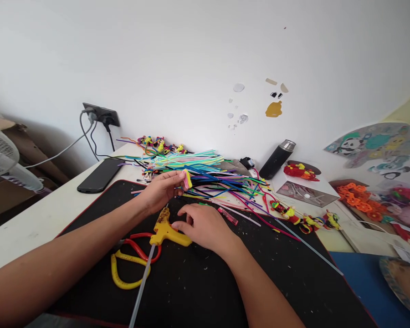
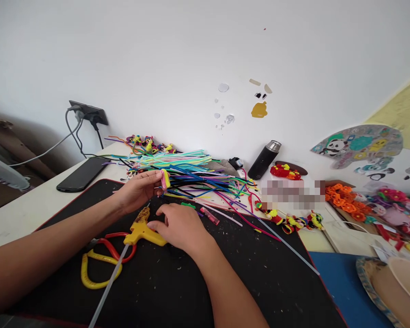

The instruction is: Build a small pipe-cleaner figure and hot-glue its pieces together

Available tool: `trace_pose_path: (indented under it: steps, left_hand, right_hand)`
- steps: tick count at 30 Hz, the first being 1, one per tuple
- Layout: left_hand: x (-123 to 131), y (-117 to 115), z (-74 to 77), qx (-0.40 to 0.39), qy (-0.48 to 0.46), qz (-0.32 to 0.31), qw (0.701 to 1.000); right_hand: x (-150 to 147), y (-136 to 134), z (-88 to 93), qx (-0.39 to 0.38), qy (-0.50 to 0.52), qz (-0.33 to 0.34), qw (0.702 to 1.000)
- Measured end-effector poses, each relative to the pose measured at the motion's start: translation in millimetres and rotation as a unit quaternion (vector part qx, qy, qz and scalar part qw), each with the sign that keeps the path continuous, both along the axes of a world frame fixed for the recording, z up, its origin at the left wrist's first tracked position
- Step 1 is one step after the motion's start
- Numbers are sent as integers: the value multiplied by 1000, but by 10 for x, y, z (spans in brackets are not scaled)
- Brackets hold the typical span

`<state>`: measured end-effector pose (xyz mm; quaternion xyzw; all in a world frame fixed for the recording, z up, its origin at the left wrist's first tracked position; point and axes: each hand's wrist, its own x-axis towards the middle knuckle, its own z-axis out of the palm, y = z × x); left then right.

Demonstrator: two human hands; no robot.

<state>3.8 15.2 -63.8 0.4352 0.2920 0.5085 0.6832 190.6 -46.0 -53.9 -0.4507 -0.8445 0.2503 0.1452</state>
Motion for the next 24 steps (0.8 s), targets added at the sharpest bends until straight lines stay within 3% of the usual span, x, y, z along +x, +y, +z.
trace_pose_path:
  steps: [7, 16, 24]
  left_hand:
    - [4, 12, -27, -9, 3, 14, 1000]
    - [0, 24, -29, -11, -7, 20, 1000]
    - [-92, 54, 131, -2, -29, 55, 998]
  right_hand:
    - [-104, -91, -58, 41, -82, 70, 993]
    - [-157, -123, -121, 65, -107, 98, 987]
    - [-161, -83, -141, 11, -47, 51, 998]
